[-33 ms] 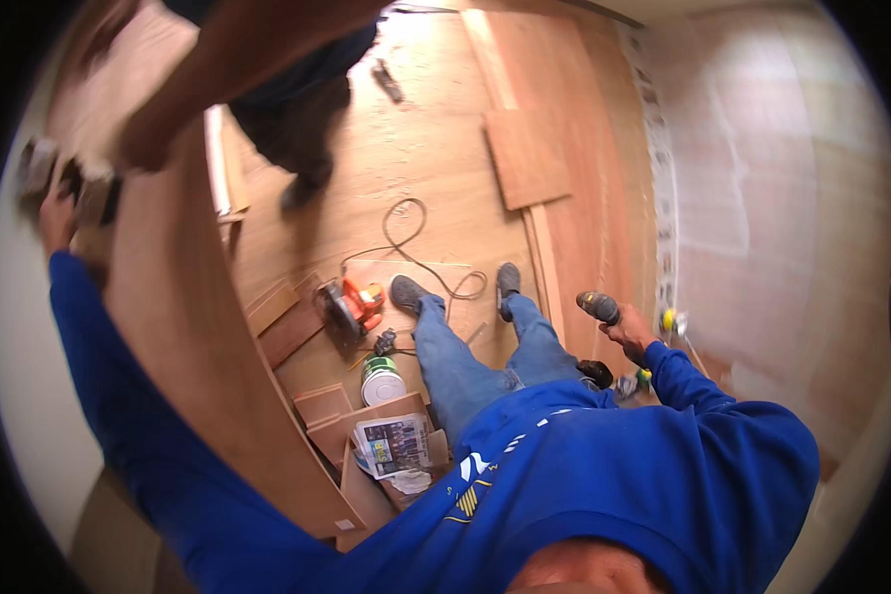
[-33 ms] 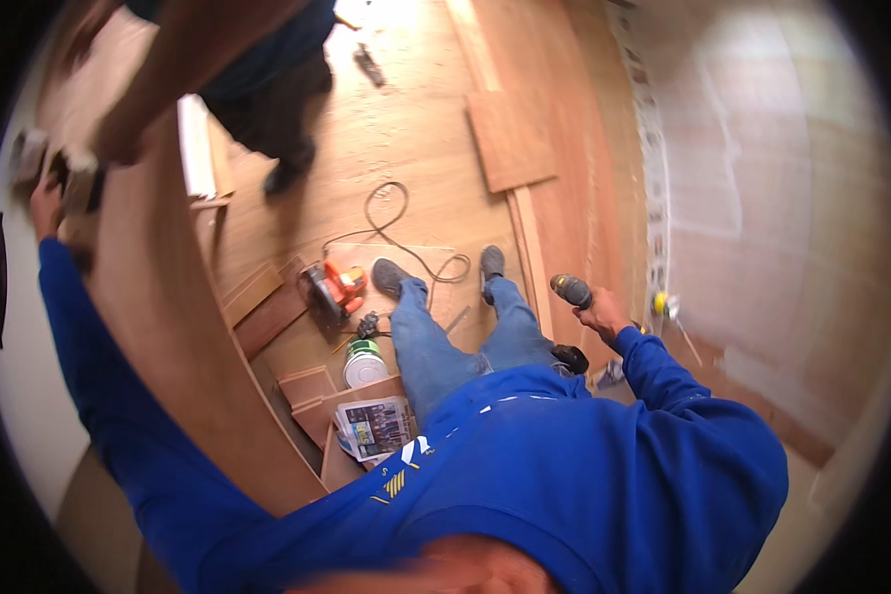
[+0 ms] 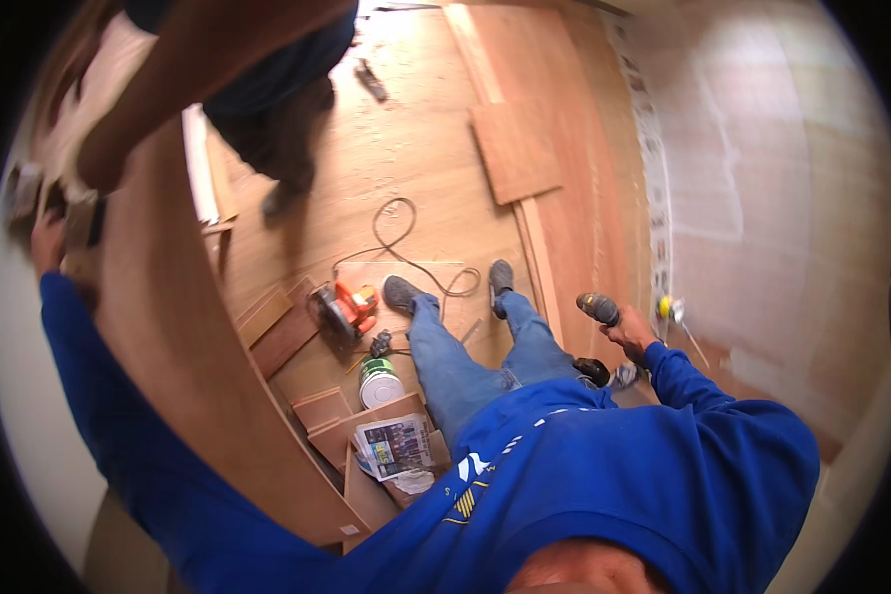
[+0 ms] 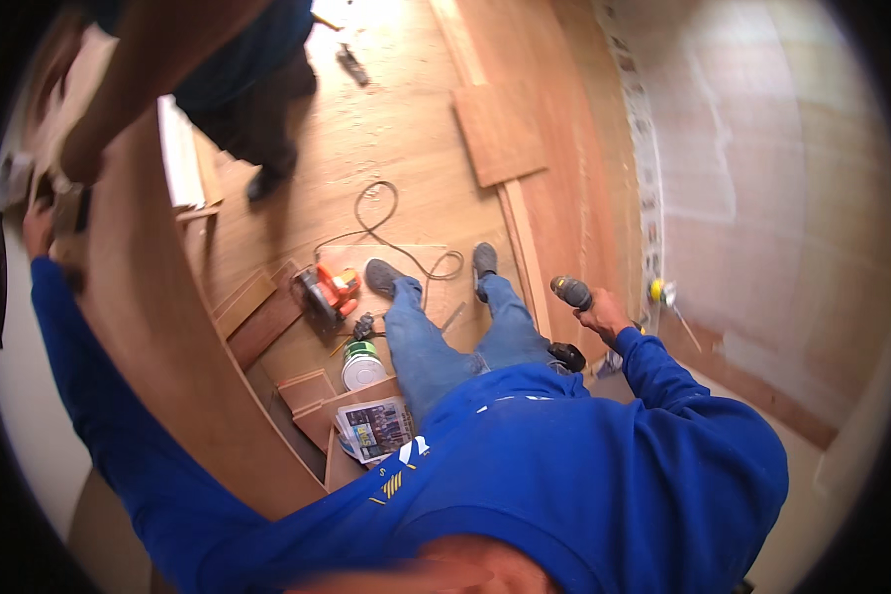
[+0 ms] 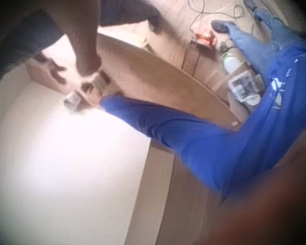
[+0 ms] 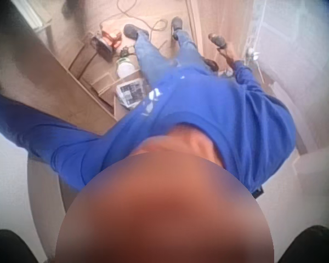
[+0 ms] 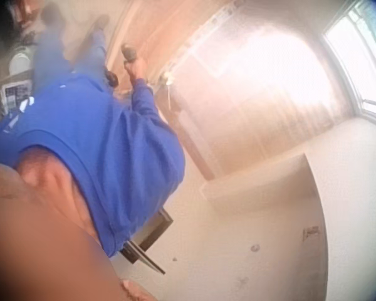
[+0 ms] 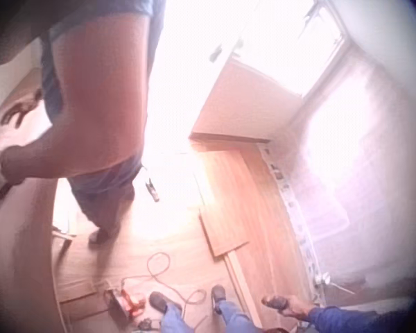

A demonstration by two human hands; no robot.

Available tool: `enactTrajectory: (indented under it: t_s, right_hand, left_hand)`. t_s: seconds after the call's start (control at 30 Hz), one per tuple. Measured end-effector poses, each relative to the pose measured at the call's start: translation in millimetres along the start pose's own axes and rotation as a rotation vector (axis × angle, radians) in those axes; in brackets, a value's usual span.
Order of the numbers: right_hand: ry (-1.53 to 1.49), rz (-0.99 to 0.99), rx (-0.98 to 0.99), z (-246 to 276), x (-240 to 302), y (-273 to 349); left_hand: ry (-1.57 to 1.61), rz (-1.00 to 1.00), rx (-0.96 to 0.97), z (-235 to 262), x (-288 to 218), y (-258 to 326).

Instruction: The person cuts a large sheet of plywood with a circular saw, then positions and secures a hardwood flooring plank using a drill. The person also uses a tape measure and a hammer during the process.

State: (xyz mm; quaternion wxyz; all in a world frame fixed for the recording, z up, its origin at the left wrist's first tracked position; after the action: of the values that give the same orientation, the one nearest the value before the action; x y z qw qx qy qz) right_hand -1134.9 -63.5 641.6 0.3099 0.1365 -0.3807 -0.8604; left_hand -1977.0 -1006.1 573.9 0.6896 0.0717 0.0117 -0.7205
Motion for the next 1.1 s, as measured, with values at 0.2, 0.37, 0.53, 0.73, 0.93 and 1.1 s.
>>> enactTrajectory:
  t_s: [0.2,0.37,0.53,0.73,0.93,1.1]
  right_hand:
    - [0.113,-0.215,0.119,-41.5,-63.1,22.0]
    - [0.084,-0.247,0.139,-82.7,-75.0,23.9]
    - [-0.079,-0.123,0.069,-84.2,-58.5,0.5]
    - [-0.187,-0.040,0.007,-58.1,-18.9,-12.4]
    - [-0.279,-0.052,-0.080,-54.8,-16.1,0.9]
    - [-0.258,-0.072,0.063,-73.0,-29.9,10.2]
  left_hand:
    - [-0.244,-0.081,0.181,-47.6,67.0,-79.8]
    - [-0.244,-0.042,0.160,-58.9,39.9,-93.4]
    - [-0.238,-0.003,0.145,-64.7,24.2,-84.4]
    - [-0.208,0.034,0.112,-57.0,-1.4,-76.8]
    - [-0.204,0.056,0.104,-49.8,-26.8,-60.3]
    - [-0.184,0.093,0.082,-40.8,-38.2,-39.6]
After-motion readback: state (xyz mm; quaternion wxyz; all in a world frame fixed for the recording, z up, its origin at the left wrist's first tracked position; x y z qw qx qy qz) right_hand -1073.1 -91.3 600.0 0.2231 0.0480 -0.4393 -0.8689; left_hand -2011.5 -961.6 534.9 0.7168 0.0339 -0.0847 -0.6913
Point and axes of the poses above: each hand's wrist, its own y-axis away from the middle knuckle, its own z-axis out of the back of the hand, x = y × z, the point moved 7 cm from there along -y, towards the middle knuckle, and after that the axes turned 3 degrees about z, right-handed, at the moved point
